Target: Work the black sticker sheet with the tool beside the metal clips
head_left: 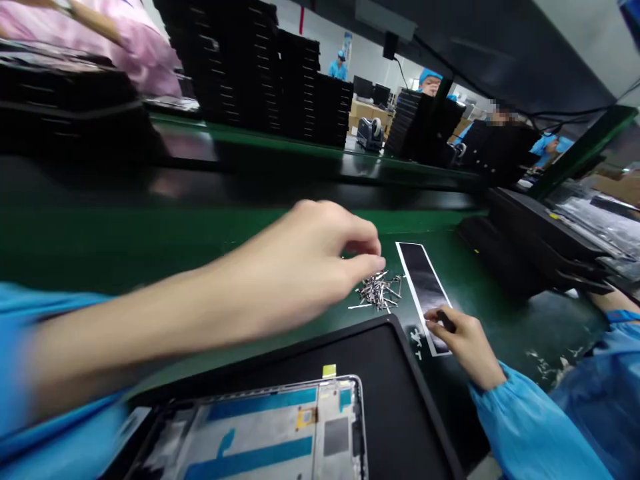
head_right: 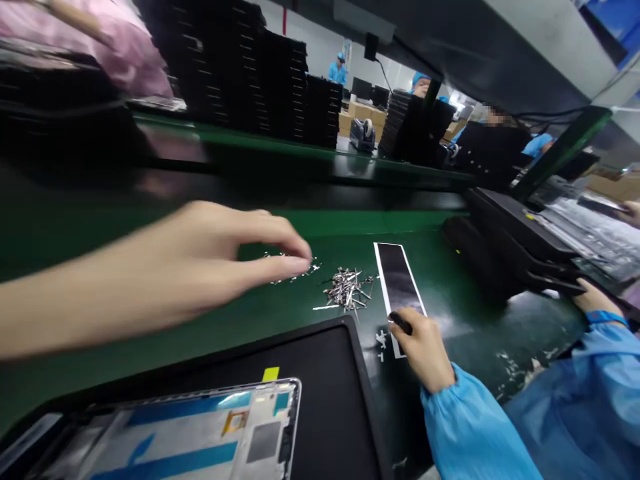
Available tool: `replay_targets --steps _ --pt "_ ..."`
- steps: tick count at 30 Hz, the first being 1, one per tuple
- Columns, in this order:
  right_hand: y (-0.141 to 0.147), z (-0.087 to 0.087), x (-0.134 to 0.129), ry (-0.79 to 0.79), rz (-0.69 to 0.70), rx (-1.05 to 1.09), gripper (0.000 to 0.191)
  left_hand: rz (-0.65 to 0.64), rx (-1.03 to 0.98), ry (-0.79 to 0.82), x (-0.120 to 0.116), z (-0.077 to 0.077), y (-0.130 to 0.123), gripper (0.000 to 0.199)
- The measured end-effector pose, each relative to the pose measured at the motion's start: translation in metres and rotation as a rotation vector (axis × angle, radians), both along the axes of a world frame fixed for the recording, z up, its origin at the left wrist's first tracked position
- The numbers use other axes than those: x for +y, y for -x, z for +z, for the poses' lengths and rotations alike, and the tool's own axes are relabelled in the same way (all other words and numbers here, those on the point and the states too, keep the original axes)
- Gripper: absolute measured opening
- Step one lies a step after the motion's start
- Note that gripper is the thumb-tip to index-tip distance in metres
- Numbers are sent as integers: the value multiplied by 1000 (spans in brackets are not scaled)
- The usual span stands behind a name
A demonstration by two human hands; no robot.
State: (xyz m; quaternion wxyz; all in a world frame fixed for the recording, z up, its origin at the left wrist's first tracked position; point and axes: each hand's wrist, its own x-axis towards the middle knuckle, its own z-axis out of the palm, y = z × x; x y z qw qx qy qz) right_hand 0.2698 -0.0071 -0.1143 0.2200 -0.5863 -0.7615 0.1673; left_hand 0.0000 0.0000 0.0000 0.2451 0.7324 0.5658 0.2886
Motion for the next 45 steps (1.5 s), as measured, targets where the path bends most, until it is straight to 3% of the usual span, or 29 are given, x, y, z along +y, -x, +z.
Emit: replay_targets --steps 1,5,8,11,16,20,24,28,32,38,42,45 --pt "0 -3 5 29 4 -11 20 -126 241 -17 10 -4 -16 12" --pt "7 -5 23 102 20 -51 22 -298 531 117 49 -52 -52 13" --pt "16 -2 32 134 86 -68 19 -426 637 213 58 -87 -54 20" --pt "24 -4 38 154 171 -78 13 -476 663 240 54 -102 -49 20" --pt "28 -21 43 148 240 -92 7 -466 672 234 49 -100 -48 15" --pt "26 -31 43 95 329 -47 17 -448 621 201 54 -93 -56 12" --pt "24 -29 40 20 387 12 17 -423 493 130 57 -93 -68 10" --pt "18 -16 36 -24 422 88 16 -500 409 110 56 -98 -72 13" --pt "10 -7 33 -21 393 136 16 -570 435 104 55 -100 -71 12" --pt "10 -12 38 69 317 196 17 -653 489 107 62 -104 -80 11" --pt "13 -11 41 84 260 259 13 -655 455 123 65 -107 -83 13" --pt "13 -9 41 100 245 313 11 -626 396 131 65 -101 -81 13"
